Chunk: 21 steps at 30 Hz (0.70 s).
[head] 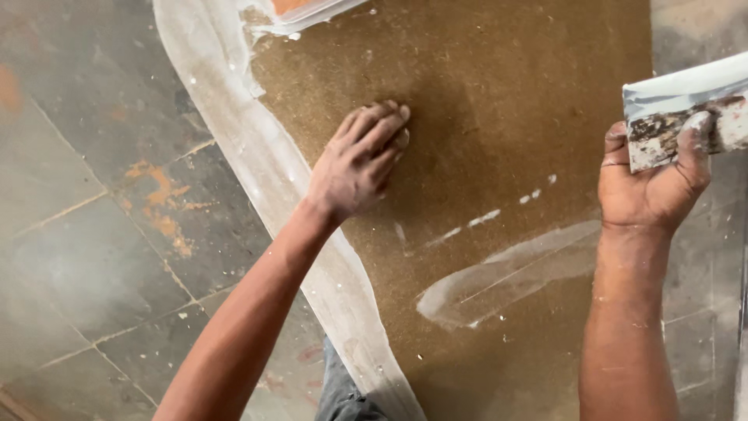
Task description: The person applies white putty to a flat wooden board using a metal putty knife, picking up more putty from a square board and spreading it in various sections.
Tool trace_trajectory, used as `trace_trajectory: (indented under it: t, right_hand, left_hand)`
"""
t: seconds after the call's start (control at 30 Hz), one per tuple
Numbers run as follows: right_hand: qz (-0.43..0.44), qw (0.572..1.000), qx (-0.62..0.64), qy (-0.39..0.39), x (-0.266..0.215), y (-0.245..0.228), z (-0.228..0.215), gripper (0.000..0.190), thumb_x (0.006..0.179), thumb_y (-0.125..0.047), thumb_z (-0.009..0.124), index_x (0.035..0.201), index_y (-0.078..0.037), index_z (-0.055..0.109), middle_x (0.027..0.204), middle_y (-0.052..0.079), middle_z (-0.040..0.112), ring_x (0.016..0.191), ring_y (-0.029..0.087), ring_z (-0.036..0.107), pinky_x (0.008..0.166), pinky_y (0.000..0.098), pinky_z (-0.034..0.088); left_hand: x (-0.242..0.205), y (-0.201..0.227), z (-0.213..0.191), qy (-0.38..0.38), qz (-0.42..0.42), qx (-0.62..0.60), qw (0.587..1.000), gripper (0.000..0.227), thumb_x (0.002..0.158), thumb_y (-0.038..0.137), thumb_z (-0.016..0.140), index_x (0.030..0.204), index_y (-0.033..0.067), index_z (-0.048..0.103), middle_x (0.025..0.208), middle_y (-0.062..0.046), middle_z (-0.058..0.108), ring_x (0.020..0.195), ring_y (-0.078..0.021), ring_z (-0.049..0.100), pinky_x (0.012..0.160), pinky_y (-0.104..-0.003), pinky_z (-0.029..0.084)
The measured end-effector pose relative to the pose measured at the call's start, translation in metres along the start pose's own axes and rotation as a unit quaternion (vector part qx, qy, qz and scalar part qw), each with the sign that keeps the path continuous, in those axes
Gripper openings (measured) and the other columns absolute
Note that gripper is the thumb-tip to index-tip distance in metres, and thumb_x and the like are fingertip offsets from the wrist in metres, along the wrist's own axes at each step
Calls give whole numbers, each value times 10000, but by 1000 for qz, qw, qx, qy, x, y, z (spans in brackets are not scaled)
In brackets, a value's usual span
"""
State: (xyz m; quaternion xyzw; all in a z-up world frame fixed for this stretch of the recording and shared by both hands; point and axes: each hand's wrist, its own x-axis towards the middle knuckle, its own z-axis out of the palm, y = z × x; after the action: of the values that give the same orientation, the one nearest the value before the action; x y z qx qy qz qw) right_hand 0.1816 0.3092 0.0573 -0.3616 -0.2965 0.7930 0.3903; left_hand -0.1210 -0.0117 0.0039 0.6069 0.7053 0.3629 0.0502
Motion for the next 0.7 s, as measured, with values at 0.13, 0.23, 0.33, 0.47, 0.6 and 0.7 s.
trace_trajectory:
  t: [0.13,0.23,0.33,0.47,0.6,0.7]
  right_hand:
    - [9,999,-14,-32,19,1,-3,471,1025,-142,807,1438,-122,582,1261,43,654,1121,212,622,866,350,516]
    - [22,1000,3,-17,36,-3,-18,378,1047,-170,759,1371,-108,575,1257,47,653,1108,206,621,864,344,505]
    - [43,998,53,-1,49,-9,-42,275,1130,-203,661,1353,-68,574,1243,59,643,1037,183,601,874,313,500]
    - [30,996,82,8,61,-16,-63,217,1242,-239,518,1322,-39,540,1201,68,610,1071,190,601,871,270,474]
    - [30,994,102,4,49,-13,-63,245,1269,-254,442,1287,-27,534,1183,66,604,1055,178,593,893,255,477]
    - [36,995,96,-7,49,-2,-50,225,1250,-238,464,1283,-31,545,1182,68,615,1051,176,604,890,256,485]
  left_hand:
    - [-7,0,3,69,96,18,993,205,836,93,779,1021,43,704,1171,-125,636,1119,-280,609,960,-425,532]
    - [-15,4,-2,70,102,15,992,166,827,125,757,965,59,692,1000,-85,610,923,-239,602,731,-369,516]
    - [-15,5,6,54,66,29,996,108,830,137,724,880,89,640,914,-61,566,836,-199,573,630,-334,481]
    - [-15,4,16,26,31,21,999,155,890,150,704,807,115,578,793,-35,498,731,-166,531,566,-322,458]
    - [-16,4,14,23,35,5,999,143,896,157,714,824,118,596,778,-29,514,714,-167,540,546,-327,450]
    - [-16,3,12,14,23,7,1000,112,846,157,707,829,126,601,783,-21,527,719,-163,545,564,-332,468]
